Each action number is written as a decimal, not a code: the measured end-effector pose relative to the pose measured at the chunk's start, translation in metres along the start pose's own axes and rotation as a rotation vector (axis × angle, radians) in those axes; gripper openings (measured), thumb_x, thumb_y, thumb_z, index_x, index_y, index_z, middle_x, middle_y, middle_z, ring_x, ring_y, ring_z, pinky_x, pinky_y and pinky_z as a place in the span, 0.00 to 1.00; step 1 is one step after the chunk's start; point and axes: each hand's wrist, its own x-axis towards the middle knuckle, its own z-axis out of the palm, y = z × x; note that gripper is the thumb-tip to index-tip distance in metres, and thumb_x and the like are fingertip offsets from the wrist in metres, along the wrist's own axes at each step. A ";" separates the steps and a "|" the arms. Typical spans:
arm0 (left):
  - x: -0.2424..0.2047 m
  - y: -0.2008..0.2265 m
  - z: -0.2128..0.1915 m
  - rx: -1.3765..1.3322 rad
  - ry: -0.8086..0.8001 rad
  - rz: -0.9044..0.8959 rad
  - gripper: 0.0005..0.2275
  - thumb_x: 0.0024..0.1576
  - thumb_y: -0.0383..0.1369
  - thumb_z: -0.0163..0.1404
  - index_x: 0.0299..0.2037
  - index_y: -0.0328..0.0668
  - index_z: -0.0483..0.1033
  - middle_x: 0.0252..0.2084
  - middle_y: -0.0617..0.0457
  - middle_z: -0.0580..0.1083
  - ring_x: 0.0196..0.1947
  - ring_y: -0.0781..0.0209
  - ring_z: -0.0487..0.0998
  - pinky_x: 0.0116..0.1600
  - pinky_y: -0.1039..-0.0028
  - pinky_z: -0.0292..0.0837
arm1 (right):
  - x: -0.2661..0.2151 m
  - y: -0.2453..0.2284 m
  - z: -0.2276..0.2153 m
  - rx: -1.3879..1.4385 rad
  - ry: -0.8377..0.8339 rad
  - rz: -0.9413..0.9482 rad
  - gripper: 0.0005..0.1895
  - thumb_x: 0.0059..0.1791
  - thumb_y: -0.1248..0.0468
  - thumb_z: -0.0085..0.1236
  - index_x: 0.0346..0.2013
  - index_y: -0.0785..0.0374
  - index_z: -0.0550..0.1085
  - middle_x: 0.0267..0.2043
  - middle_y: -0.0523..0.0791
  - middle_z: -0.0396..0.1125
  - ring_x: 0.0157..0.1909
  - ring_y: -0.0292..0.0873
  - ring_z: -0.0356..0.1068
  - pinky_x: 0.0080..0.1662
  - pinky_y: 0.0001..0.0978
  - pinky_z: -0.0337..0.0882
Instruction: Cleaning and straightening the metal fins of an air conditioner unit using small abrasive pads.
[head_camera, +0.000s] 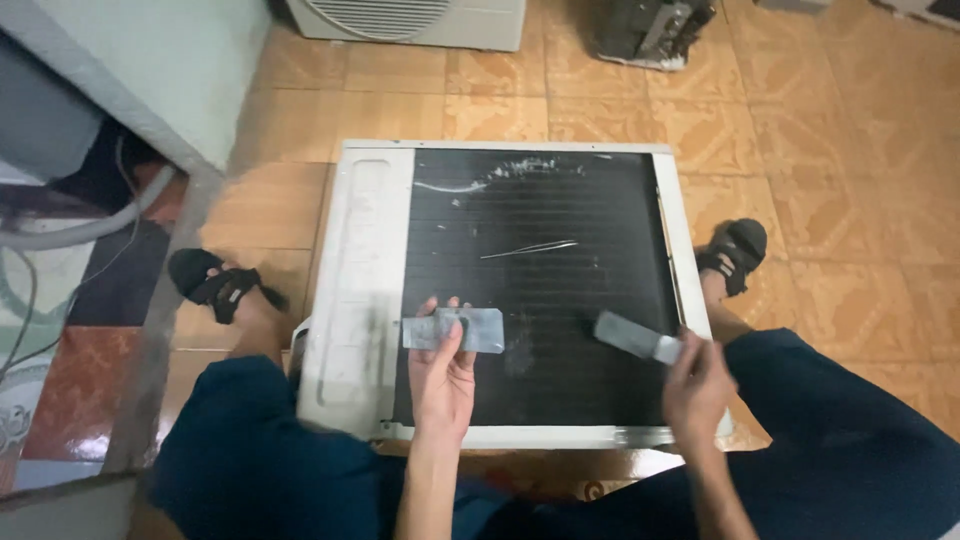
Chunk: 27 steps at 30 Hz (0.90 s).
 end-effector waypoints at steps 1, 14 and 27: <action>-0.003 0.001 0.015 0.009 0.003 -0.013 0.24 0.55 0.19 0.51 0.63 0.42 0.66 0.61 0.43 0.70 0.57 0.54 0.75 0.55 0.75 0.76 | 0.011 0.007 -0.005 -0.006 0.001 0.015 0.10 0.62 0.68 0.48 0.46 0.72 0.76 0.37 0.55 0.72 0.32 0.51 0.71 0.37 0.42 0.71; 0.032 -0.066 0.030 0.552 0.047 -0.202 0.25 0.57 0.26 0.51 0.66 0.42 0.62 0.60 0.39 0.74 0.56 0.42 0.80 0.46 0.67 0.80 | 0.087 0.023 -0.071 0.491 -0.336 0.821 0.32 0.62 0.48 0.36 0.54 0.79 0.72 0.46 0.61 0.72 0.43 0.54 0.70 0.43 0.45 0.70; 0.068 -0.091 0.044 0.753 0.005 -0.150 0.27 0.55 0.25 0.53 0.65 0.42 0.60 0.61 0.36 0.73 0.58 0.38 0.80 0.54 0.53 0.82 | 0.067 0.068 -0.069 -0.927 -1.324 0.390 0.71 0.27 0.18 0.75 0.72 0.35 0.48 0.47 0.34 0.80 0.53 0.34 0.81 0.53 0.27 0.81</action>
